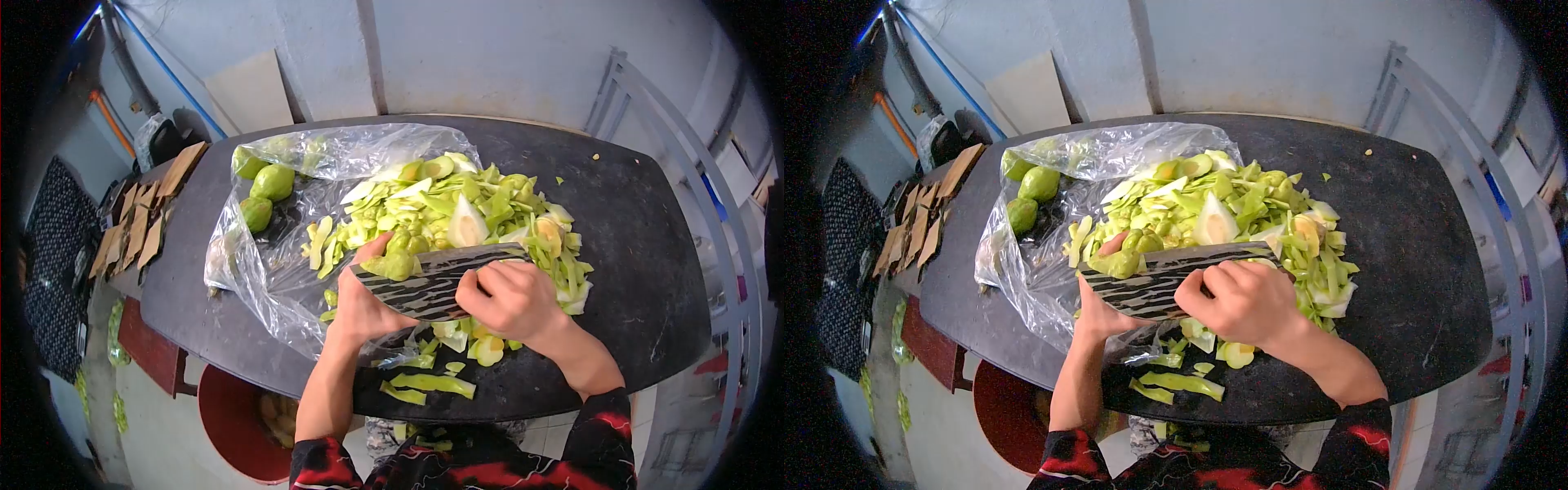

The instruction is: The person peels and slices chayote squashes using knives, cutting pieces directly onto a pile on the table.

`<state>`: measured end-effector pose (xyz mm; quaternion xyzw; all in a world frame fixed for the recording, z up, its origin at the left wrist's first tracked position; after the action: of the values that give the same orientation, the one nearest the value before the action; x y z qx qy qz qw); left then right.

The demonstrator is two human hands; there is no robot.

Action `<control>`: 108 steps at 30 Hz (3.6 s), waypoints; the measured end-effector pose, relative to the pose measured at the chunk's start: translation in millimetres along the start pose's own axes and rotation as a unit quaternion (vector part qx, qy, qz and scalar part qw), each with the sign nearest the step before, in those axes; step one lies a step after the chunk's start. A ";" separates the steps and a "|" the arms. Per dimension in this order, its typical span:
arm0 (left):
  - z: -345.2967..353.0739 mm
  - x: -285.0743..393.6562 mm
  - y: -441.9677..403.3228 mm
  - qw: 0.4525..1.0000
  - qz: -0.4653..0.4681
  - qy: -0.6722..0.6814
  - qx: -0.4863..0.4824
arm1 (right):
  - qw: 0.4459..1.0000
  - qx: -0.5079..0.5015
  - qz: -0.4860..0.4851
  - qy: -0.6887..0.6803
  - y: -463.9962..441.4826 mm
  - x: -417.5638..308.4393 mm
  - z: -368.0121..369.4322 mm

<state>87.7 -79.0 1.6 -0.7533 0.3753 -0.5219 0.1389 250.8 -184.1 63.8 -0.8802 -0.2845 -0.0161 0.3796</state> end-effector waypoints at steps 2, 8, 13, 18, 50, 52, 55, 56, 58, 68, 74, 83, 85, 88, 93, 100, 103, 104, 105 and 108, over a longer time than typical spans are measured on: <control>-1.9 8.2 -5.9 0.998 0.038 -0.056 0.000 | 0.996 -0.057 0.062 -0.022 4.9 23.8 22.1; -4.8 -0.2 -0.2 0.996 0.023 -0.069 0.041 | 0.982 -0.095 0.163 0.012 22.4 58.0 30.1; -5.8 -22.8 -7.1 0.984 -0.162 0.063 0.033 | 0.982 -0.065 0.177 -0.016 16.7 59.2 24.8; -6.0 -51.8 7.7 0.735 -0.353 0.559 0.153 | 0.980 -0.067 0.184 -0.044 16.9 57.7 27.9; -0.1 -9.2 1.7 0.989 -0.079 0.017 0.127 | 0.999 -0.010 0.033 -0.008 2.3 0.5 20.5; 1.2 -7.9 0.4 0.993 -0.067 0.011 0.101 | 0.998 0.020 0.055 -0.025 1.1 5.5 13.2; 3.4 -3.2 1.7 0.995 -0.040 0.011 0.089 | 0.997 0.028 0.065 -0.021 2.0 8.6 8.2; 4.3 0.1 2.0 0.996 -0.020 -0.008 0.086 | 0.997 0.027 0.068 -0.021 3.0 9.4 8.0; 6.2 0.5 2.6 0.996 -0.026 0.003 0.088 | 0.997 0.034 0.061 -0.032 4.1 9.3 7.0; -0.7 6.1 3.2 0.997 -0.008 0.033 0.075 | 0.998 0.015 0.051 -0.039 3.3 13.4 8.8; 2.6 9.1 -0.2 0.991 -0.010 0.120 0.053 | 0.977 -0.070 0.200 -0.017 25.0 62.3 41.4; 20.3 -49.6 16.0 0.772 -0.274 0.564 0.106 | 0.989 -0.038 0.140 0.004 12.3 43.0 20.7; 20.7 -52.6 20.9 0.705 -0.344 0.601 0.154 | 0.993 -0.027 0.110 0.016 8.7 34.9 17.9; 19.6 -52.4 19.7 0.681 -0.325 0.642 0.138 | 0.997 -0.010 0.071 0.042 7.5 24.7 20.5; 19.7 -49.4 15.8 0.667 -0.319 0.654 0.158 | 0.999 0.006 -0.004 0.038 5.2 11.1 19.7; 28.4 -46.4 16.6 0.631 -0.326 0.700 0.072 | 0.994 0.050 -0.094 0.014 1.6 -20.1 20.0; 30.8 -42.9 16.6 0.627 -0.354 0.688 0.088 | 0.994 0.042 -0.100 0.017 3.6 -25.5 24.8; 31.8 -43.7 17.5 0.624 -0.365 0.684 0.095 | 0.993 0.046 -0.105 0.017 3.5 -27.2 25.7; 31.5 -44.7 17.4 0.637 -0.358 0.677 0.088 | 0.993 0.046 -0.106 0.020 3.4 -28.1 26.3; 32.2 -36.1 16.8 0.629 -0.372 0.676 0.093 | 0.993 0.050 -0.107 0.024 3.5 -27.5 27.6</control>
<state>103.0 -70.6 -46.6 -0.2475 0.0011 -0.9243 -0.2907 224.4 -180.7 35.1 -0.8238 -0.3681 -0.0636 0.4263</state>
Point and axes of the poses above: each hand's wrist, its own y-axis away from the middle knuckle, its own z-axis out of the palm, x = y × z, the point moved 6 cm from there along -y, towards the middle knuckle, and after that the axes turned 1 degree about y, right-handed, at the moved point
